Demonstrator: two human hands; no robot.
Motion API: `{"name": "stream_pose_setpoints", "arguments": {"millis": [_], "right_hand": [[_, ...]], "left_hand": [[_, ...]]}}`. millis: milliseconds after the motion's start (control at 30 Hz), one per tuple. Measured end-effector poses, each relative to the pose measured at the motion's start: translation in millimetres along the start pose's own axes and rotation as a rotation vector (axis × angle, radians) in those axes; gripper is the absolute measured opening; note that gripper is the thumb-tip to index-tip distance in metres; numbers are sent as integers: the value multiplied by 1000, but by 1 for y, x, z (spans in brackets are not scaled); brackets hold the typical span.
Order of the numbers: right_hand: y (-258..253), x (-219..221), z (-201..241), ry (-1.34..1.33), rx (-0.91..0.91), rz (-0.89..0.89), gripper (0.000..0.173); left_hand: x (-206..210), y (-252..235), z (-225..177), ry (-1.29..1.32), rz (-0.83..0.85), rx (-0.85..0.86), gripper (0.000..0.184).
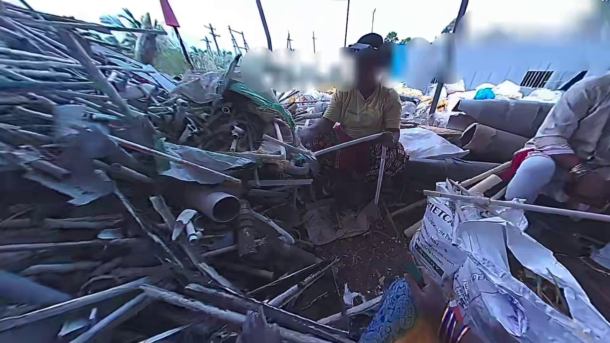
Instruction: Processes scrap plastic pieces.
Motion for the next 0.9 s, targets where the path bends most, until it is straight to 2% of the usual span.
{"name": "stream_pose_setpoints", "arguments": {"millis": [100,233,333,500,600,700,833,900], "right_hand": [[1,0,3,30,-130,-106,43],[7,2,13,40,-90,-16,47],[4,9,12,75,-124,31,50],[1,6,6,161,-163,-44,48],[0,4,5,164,-156,-64,47],[4,5,9,150,-119,-25,47],[5,4,11,155,-105,-7,49],[6,3,13,151,-112,-15,48]], "left_hand": [[-21,5,-8,389,46,-117,66],[-35,6,-3,815,69,-207,73],[-26,0,8,1065,101,-297,82],[-20,-8,3,1475,92,-373,72],[-24,-10,0,1561,101,-387,63],[-29,-12,5,1518,80,-351,50],[-36,-9,-1,1373,64,-283,72],[-46,-2,-12,1348,47,-241,73]]}}
Point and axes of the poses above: each hand's wrist, its own y-axis away from the middle knuckle, its own x-axis out of the palm, z = x × y, the point moved 5 cm from there along -y, towards the middle knuckle, and after that the axes turned 2 degrees about z, right-handed, at the moved point
